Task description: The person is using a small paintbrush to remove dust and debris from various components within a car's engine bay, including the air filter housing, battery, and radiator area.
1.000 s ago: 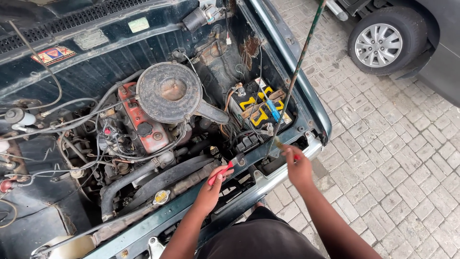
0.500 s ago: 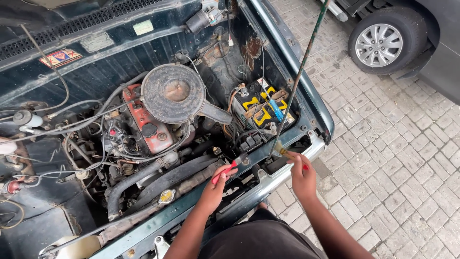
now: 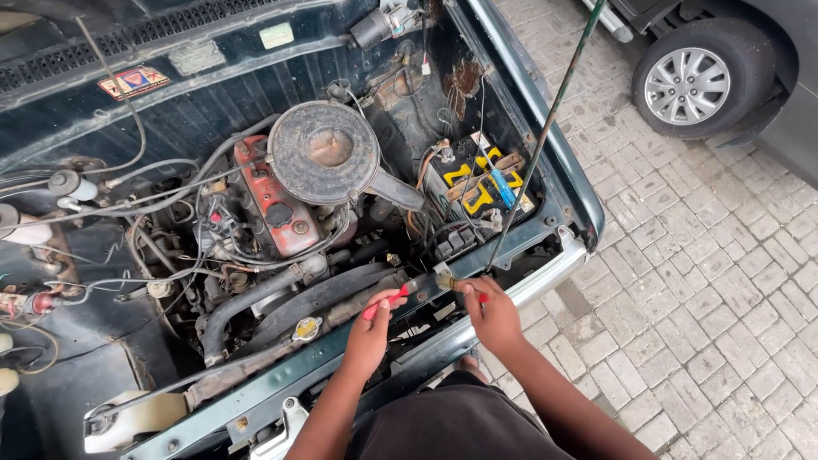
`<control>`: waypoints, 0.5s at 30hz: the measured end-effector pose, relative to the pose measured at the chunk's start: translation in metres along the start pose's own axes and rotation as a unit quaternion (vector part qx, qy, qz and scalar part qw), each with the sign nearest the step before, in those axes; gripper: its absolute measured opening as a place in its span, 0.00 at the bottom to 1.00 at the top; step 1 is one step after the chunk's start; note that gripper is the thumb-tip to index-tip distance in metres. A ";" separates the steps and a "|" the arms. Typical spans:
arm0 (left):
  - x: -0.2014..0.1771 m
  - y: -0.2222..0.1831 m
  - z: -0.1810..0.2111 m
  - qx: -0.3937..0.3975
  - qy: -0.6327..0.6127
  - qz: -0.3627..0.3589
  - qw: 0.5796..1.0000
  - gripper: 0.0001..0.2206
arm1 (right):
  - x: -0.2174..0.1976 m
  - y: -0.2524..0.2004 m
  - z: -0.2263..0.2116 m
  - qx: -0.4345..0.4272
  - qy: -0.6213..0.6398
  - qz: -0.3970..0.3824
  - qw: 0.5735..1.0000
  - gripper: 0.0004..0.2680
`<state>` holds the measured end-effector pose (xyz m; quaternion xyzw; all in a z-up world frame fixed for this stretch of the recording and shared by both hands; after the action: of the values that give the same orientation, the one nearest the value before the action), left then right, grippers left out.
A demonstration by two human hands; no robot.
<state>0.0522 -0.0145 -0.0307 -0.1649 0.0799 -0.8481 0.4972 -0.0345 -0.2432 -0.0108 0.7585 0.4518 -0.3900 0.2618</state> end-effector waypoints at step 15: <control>-0.069 -0.050 0.008 -0.112 0.119 0.084 0.983 0.17 | 0.012 -0.012 -0.041 -0.026 -0.049 -0.111 0.992 0.14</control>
<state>0.0452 0.0703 -0.0215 -0.1104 0.2460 -0.8028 0.5318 -0.0273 -0.2012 0.0011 0.6767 0.5297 -0.4410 0.2587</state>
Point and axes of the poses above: each hand's wrist, its own y-axis towards the middle knuckle, its own x-axis out of the palm, z = x × y, the point moved 5 cm from there along y, towards the middle knuckle, and after that the axes turned 10 degrees about -y, right-handed, at the moved point
